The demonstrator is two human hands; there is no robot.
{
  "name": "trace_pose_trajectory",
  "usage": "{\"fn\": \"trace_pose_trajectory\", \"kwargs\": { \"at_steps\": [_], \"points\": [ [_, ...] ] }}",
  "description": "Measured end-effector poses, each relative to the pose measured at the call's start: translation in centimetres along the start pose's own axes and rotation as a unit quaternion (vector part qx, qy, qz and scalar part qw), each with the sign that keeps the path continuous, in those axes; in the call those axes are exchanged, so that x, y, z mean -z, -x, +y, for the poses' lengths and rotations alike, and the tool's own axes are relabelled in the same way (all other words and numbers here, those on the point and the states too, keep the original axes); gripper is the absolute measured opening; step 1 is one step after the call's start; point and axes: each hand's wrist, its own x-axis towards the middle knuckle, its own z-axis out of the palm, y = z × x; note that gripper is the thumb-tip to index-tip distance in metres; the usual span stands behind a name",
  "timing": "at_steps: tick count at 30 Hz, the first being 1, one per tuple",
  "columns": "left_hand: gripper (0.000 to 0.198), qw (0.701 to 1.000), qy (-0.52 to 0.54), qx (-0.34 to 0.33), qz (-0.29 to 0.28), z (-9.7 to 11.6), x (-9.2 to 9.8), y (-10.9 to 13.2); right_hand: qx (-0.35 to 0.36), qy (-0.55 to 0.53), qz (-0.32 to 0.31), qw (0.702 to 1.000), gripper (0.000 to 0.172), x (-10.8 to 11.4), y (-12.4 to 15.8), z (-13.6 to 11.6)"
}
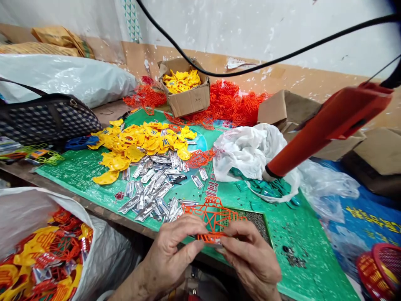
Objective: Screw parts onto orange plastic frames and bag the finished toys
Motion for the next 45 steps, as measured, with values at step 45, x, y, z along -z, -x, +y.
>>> {"fn": "trace_pose_trajectory", "kwargs": {
  "at_steps": [45],
  "points": [
    [0.033, 0.921, -0.32, -0.161, 0.155, -2.1, -2.4, 0.9, -0.105, 0.035, 0.086, 0.99, 0.017, -2.7, 1.6, 1.3]
  ]
}}
